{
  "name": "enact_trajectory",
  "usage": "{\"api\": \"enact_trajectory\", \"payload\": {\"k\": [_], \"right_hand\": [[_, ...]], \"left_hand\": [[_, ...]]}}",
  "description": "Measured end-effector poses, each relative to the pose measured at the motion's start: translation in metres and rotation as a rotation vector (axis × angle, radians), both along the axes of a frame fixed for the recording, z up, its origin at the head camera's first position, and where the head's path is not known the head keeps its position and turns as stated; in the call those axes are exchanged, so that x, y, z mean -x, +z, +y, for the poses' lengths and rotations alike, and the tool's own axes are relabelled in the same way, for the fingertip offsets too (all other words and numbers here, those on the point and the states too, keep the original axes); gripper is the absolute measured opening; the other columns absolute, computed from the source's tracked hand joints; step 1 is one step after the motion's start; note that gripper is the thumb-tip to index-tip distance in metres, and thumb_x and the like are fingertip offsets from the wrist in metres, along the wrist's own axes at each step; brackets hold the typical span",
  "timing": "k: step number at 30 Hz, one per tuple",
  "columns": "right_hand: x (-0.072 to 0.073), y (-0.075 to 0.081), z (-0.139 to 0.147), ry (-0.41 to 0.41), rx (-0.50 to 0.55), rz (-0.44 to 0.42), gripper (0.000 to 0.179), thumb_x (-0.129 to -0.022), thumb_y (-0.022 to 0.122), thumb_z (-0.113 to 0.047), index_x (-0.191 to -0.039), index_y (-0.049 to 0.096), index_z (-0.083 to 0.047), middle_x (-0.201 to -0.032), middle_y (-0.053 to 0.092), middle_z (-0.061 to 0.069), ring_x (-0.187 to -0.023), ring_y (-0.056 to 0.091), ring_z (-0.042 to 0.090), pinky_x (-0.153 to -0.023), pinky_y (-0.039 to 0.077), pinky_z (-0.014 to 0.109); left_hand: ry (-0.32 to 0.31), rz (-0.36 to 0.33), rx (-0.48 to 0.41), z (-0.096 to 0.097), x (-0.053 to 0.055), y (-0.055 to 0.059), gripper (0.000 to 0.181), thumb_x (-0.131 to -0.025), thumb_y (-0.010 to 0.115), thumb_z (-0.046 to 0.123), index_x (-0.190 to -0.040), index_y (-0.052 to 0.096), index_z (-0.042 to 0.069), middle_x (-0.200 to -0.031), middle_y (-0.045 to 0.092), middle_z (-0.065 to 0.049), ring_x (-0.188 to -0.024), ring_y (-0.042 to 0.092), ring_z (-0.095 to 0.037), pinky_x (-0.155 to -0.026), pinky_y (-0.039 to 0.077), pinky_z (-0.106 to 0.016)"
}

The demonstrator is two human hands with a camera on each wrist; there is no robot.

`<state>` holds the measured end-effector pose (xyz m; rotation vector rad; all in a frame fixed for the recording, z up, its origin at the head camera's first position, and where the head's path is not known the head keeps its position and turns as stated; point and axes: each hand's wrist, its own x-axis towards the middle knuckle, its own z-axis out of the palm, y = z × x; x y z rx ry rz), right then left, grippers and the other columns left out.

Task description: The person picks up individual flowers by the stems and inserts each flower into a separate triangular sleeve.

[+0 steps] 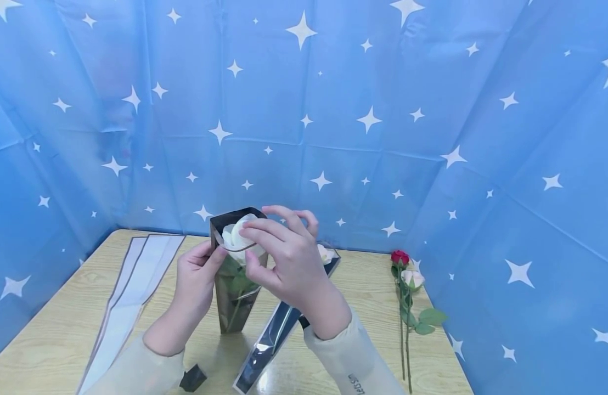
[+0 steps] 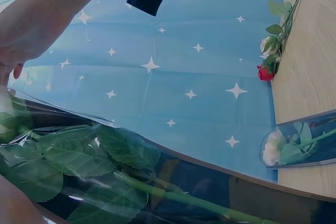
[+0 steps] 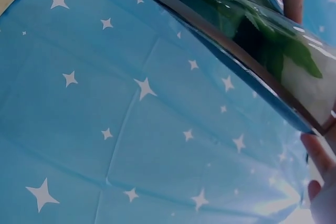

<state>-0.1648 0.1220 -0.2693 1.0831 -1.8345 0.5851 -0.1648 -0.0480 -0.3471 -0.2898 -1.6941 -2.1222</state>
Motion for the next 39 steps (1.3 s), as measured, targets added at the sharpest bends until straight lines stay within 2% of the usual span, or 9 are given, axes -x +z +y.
{"api": "enact_trajectory", "payload": {"k": [7,12,17,21,26,29,34,37,39], "right_hand": [[0.001,-0.001,0.000,-0.004,-0.033,-0.030,0.026,-0.088,0.053,-0.030,-0.094,0.073,-0.015,-0.102,0.071,-0.002,-0.116,0.053,0.024,-0.092,0.025,0.051],[0.001,-0.001,0.000,-0.011,-0.056,-0.038,0.026,-0.088,0.053,-0.029,-0.096,0.072,-0.016,-0.105,0.070,-0.002,-0.116,0.052,0.025,-0.092,0.025,0.051],[0.005,-0.008,0.003,0.093,0.144,-0.099,0.032,-0.081,0.059,-0.021,-0.108,0.064,-0.006,-0.115,0.061,0.009,-0.112,0.050,0.026,-0.090,0.026,0.047],[0.012,-0.024,0.012,0.187,0.299,-0.342,0.038,-0.082,0.061,-0.018,-0.114,0.054,0.000,-0.115,0.053,0.014,-0.109,0.049,0.024,-0.090,0.032,0.038],[0.018,-0.046,0.019,0.213,0.279,-0.763,0.035,-0.089,0.062,-0.013,-0.123,0.057,-0.006,-0.119,0.059,0.011,-0.109,0.055,0.020,-0.091,0.044,0.036],[0.017,-0.057,0.016,0.162,0.268,-0.875,0.027,-0.089,0.064,-0.011,-0.117,0.064,-0.008,-0.112,0.066,0.007,-0.103,0.060,0.016,-0.088,0.049,0.037],[0.018,-0.068,0.009,0.093,0.331,-0.799,0.017,-0.087,0.067,-0.010,-0.102,0.072,-0.004,-0.097,0.072,0.010,-0.089,0.065,0.010,-0.080,0.053,0.030],[0.020,-0.070,0.007,0.079,0.403,-0.751,0.015,-0.087,0.066,-0.006,-0.098,0.073,0.001,-0.092,0.073,0.014,-0.083,0.066,0.005,-0.074,0.054,0.028],[0.021,-0.070,0.007,0.078,0.464,-0.765,0.014,-0.087,0.065,-0.005,-0.096,0.072,0.003,-0.089,0.072,0.018,-0.077,0.065,0.003,-0.070,0.055,0.028]], "left_hand": [[-0.032,-0.023,-0.023,0.000,-0.001,0.001,0.019,-0.088,0.063,0.002,-0.106,0.068,-0.002,-0.083,0.071,0.006,-0.069,0.054,-0.006,-0.060,0.046,-0.019],[-0.040,0.001,-0.077,0.001,0.001,0.003,0.021,-0.086,0.065,-0.001,-0.105,0.070,0.002,-0.087,0.072,0.006,-0.072,0.059,-0.004,-0.062,0.049,-0.017],[-0.010,0.037,-0.113,-0.001,0.003,0.005,0.021,-0.086,0.066,0.001,-0.097,0.072,0.018,-0.086,0.071,0.007,-0.074,0.059,-0.004,-0.065,0.049,-0.017],[-0.017,0.040,-0.157,-0.004,0.004,0.007,0.021,-0.088,0.064,0.004,-0.094,0.072,0.022,-0.082,0.070,0.007,-0.075,0.057,-0.004,-0.067,0.047,-0.019],[-0.043,-0.012,-0.226,-0.007,0.006,0.010,0.017,-0.093,0.060,0.009,-0.091,0.071,0.022,-0.083,0.070,0.008,-0.083,0.056,-0.005,-0.076,0.046,-0.021],[-0.059,-0.061,-0.217,-0.008,0.007,0.010,0.016,-0.094,0.058,0.011,-0.093,0.071,0.021,-0.086,0.070,0.009,-0.087,0.056,-0.006,-0.078,0.046,-0.021],[-0.085,-0.114,-0.164,-0.008,0.009,0.009,0.023,-0.095,0.057,0.011,-0.115,0.066,0.006,-0.097,0.071,0.009,-0.095,0.061,-0.006,-0.083,0.048,-0.021],[-0.093,-0.110,-0.140,-0.010,0.011,0.009,0.035,-0.096,0.055,0.014,-0.127,0.056,-0.002,-0.105,0.069,0.011,-0.102,0.061,-0.006,-0.086,0.049,-0.021],[-0.087,-0.092,-0.145,-0.011,0.013,0.010,0.037,-0.097,0.053,0.016,-0.128,0.055,-0.004,-0.107,0.069,0.010,-0.102,0.062,-0.007,-0.087,0.050,-0.023]]}}
